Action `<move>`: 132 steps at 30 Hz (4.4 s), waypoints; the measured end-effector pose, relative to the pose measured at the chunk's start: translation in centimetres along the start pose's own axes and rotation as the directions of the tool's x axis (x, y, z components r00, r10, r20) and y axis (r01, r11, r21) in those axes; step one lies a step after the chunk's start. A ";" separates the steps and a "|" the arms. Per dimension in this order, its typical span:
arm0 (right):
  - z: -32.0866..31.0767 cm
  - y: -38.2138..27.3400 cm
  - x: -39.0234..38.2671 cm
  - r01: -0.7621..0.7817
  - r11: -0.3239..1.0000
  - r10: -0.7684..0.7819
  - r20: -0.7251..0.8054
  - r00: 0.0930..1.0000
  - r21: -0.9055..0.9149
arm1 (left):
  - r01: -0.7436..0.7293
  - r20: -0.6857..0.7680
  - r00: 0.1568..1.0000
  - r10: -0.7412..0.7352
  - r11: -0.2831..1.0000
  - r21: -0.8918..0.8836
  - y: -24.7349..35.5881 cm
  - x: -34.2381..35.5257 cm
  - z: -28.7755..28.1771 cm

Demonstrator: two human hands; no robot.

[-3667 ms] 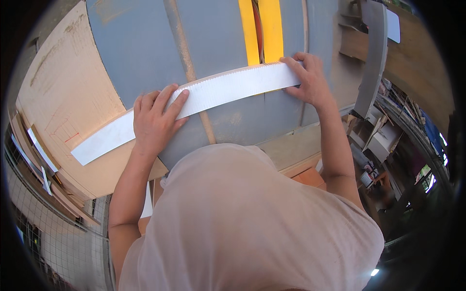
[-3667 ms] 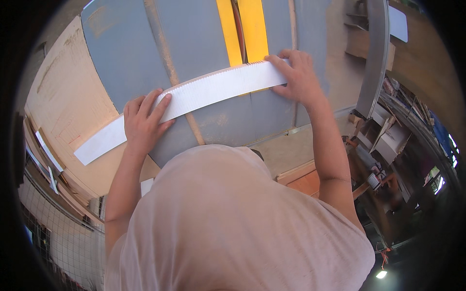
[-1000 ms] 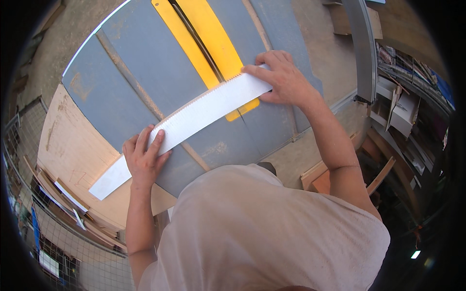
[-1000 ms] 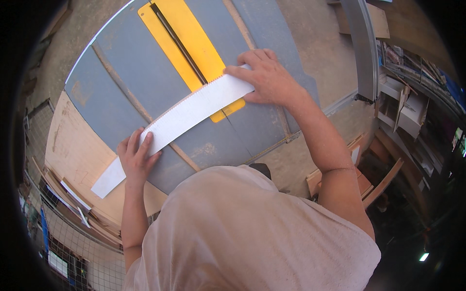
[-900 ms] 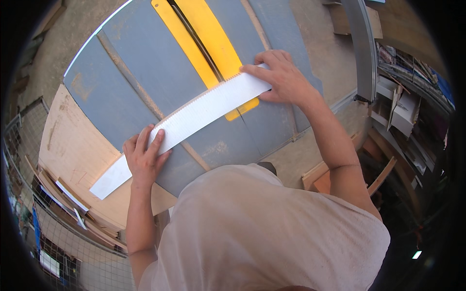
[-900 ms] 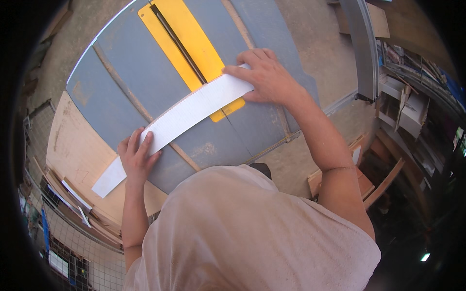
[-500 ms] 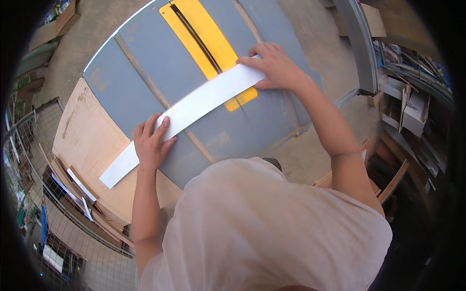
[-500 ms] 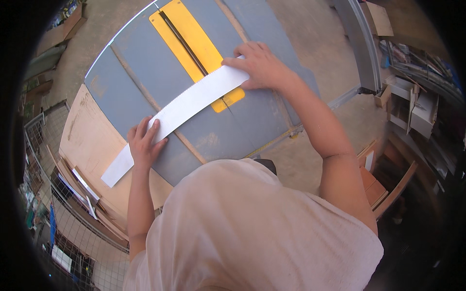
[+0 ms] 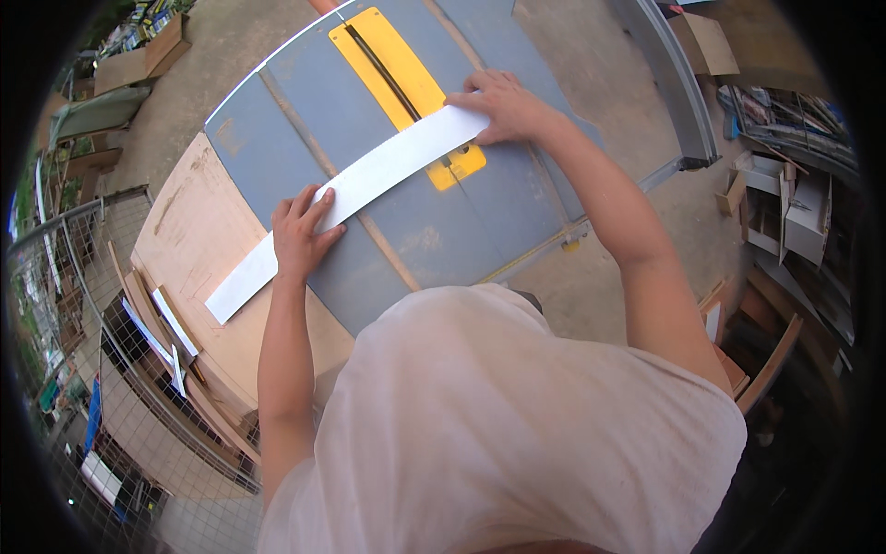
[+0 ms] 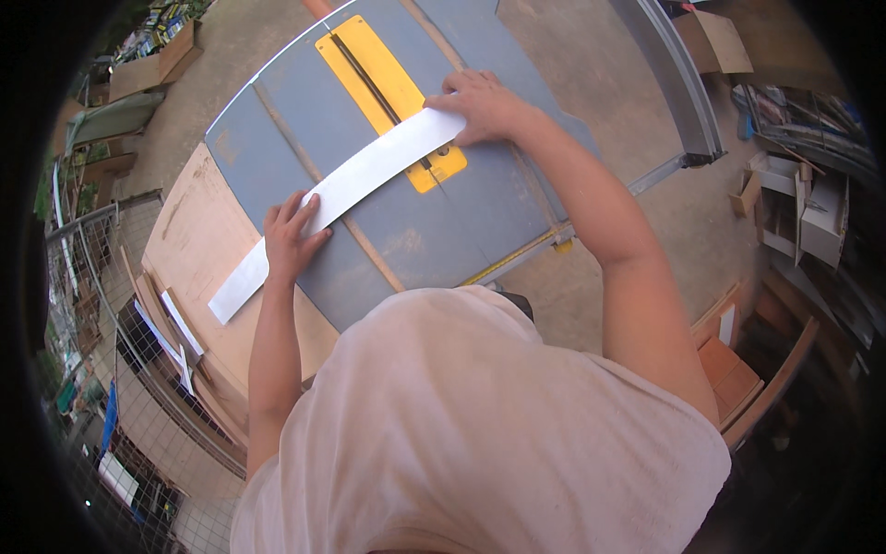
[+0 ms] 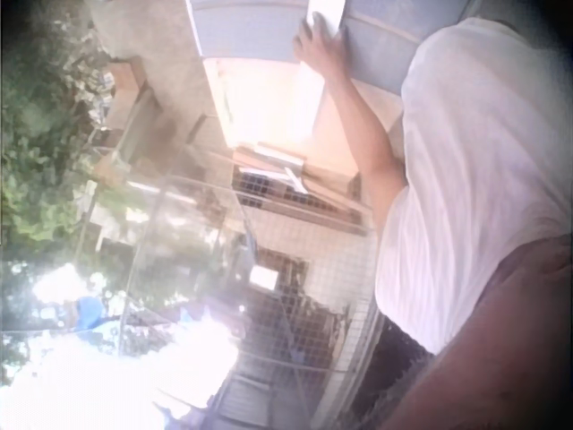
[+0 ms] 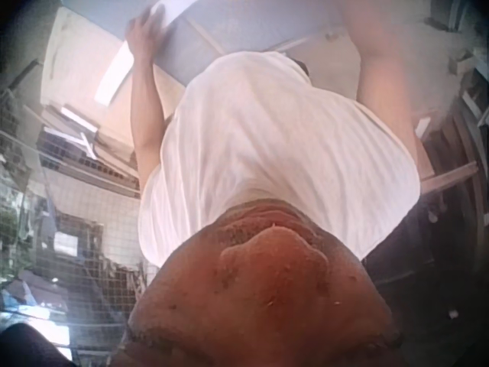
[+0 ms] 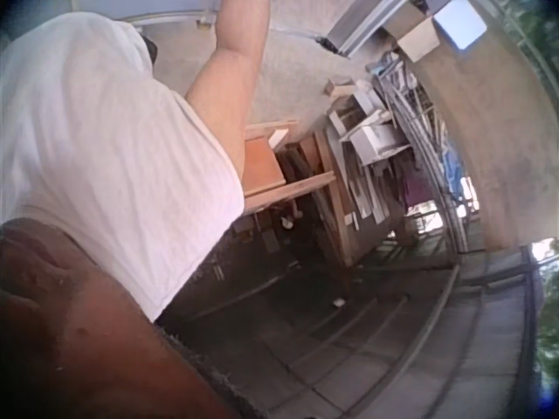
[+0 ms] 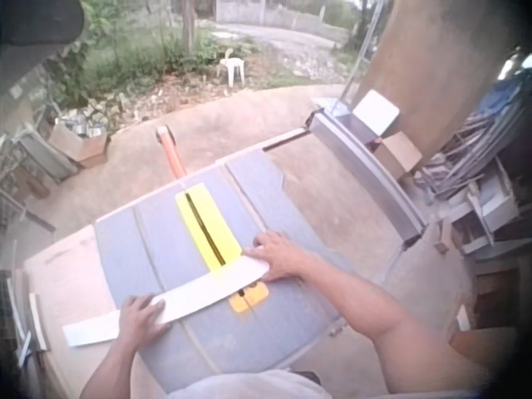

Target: The person repeatedly feeds a long white plank through a table saw, guiding it with both hands to trim its edge. The plank is flipped and repositioned multiple times to continue the cut along its length.

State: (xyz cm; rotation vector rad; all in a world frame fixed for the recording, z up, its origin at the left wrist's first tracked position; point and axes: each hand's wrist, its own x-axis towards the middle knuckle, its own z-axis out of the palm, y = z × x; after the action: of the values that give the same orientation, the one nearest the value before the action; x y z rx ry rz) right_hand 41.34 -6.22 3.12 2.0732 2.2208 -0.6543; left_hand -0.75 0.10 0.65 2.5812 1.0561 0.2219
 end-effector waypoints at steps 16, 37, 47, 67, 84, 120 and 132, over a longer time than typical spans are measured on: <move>-0.5 -0.1 1.1 -0.021 0.999 0.022 -0.006 1.000 0.025 | 0.033 -0.021 0.999 -0.032 0.999 0.004 -0.9 0.3 0.4; -1.5 -0.8 2.1 -0.058 0.998 0.058 0.014 0.998 -0.013 | 0.062 0.010 0.998 -0.062 0.998 0.011 -1.9 1.6 0.1; -1.0 -0.3 3.0 -0.080 0.997 0.080 0.004 0.997 -0.016 | 0.044 -0.021 0.999 -0.044 0.999 0.002 -2.4 2.1 0.1; -2.0 -0.1 3.6 -0.023 0.999 0.023 0.007 1.000 -0.046 | 0.115 0.068 0.990 -0.121 0.990 0.077 -1.7 2.9 -1.1; -1.7 1.2 5.4 0.048 0.996 -0.051 -0.032 0.998 -0.070 | 0.108 0.029 0.994 -0.109 0.992 0.059 -2.7 3.9 -1.1; -2.6 1.7 11.0 -0.034 0.991 0.031 -0.026 0.999 -0.126 | 0.123 0.001 0.992 -0.124 0.992 0.031 -5.4 7.9 -2.6; -3.4 2.2 14.3 -0.020 0.988 0.014 -0.042 0.999 -0.152 | 0.144 0.015 0.989 -0.146 0.985 0.093 -7.9 10.0 -2.6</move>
State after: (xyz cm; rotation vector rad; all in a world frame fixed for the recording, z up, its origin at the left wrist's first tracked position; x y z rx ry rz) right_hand 42.74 8.45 1.24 2.0463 2.1951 -0.4300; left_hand 0.57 13.03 0.30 2.5660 1.2678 0.1114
